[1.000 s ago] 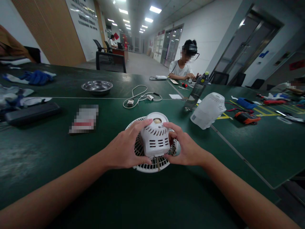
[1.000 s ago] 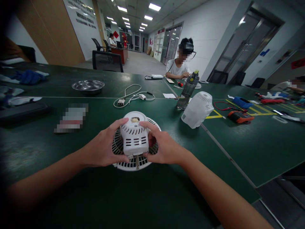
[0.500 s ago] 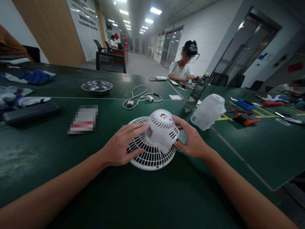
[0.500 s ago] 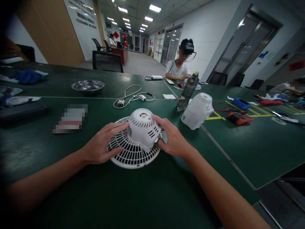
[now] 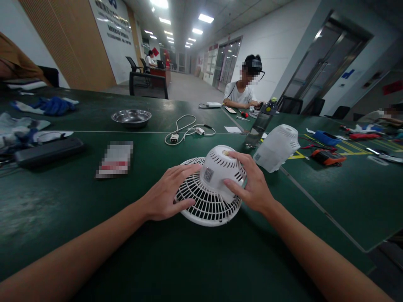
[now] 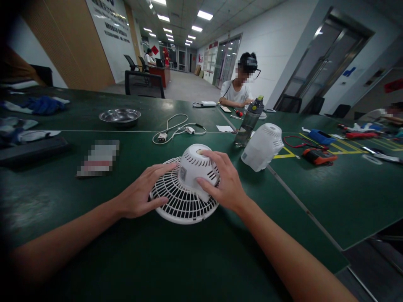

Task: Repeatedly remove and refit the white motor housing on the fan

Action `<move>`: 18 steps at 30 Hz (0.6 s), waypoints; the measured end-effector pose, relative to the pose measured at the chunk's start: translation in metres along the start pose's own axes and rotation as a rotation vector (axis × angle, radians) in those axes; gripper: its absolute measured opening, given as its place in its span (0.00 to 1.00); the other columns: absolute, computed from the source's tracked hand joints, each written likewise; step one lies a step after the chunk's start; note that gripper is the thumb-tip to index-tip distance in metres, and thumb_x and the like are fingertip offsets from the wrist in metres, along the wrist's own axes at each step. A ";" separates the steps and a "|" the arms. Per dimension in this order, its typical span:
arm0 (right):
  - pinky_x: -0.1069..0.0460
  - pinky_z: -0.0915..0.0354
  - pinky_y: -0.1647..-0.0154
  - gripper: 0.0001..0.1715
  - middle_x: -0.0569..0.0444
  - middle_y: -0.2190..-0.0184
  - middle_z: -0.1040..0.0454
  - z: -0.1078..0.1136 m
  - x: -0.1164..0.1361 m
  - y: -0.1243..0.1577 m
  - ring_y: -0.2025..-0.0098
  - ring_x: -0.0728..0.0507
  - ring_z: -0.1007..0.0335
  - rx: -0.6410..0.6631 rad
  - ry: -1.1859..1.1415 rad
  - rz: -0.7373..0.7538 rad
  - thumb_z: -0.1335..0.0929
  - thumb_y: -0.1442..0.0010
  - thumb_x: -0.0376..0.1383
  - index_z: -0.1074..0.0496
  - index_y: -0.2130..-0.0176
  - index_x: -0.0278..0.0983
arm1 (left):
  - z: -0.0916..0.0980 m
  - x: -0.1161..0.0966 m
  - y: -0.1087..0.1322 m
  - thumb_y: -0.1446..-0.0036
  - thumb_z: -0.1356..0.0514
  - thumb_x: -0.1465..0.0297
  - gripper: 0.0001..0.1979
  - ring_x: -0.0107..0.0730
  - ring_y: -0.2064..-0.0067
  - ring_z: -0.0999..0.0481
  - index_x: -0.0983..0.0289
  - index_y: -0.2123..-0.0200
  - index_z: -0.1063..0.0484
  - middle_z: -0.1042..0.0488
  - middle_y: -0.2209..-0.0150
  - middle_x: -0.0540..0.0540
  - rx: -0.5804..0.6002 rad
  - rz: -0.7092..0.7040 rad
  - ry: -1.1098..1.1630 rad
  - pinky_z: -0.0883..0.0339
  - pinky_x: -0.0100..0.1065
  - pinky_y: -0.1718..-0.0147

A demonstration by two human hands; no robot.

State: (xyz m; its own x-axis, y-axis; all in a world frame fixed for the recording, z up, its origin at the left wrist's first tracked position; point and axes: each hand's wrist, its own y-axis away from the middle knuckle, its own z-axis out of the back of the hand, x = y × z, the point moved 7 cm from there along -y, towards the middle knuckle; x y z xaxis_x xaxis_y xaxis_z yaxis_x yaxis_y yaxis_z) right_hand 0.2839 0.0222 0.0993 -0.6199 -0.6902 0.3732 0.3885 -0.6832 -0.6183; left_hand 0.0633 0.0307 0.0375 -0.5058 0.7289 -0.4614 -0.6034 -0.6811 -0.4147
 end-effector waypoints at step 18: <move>0.29 0.36 0.37 0.62 0.42 0.39 0.27 -0.017 -0.058 0.010 0.40 0.27 0.29 0.129 -0.229 -0.266 0.17 0.55 0.49 0.45 0.32 0.43 | 0.011 0.038 0.002 0.30 0.49 0.53 0.30 0.53 0.38 0.27 0.61 0.31 0.42 0.28 0.36 0.63 -0.135 0.436 0.309 0.35 0.53 0.41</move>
State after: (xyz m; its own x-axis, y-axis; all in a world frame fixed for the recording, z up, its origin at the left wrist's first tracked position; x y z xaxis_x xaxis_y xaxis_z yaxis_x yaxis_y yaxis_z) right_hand 0.3119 0.0589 0.0596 -0.5477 -0.5104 0.6630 0.3266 -0.8600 -0.3922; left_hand 0.0356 0.0576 0.0278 -0.4743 0.3366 -0.8135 -0.2832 -0.9332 -0.2210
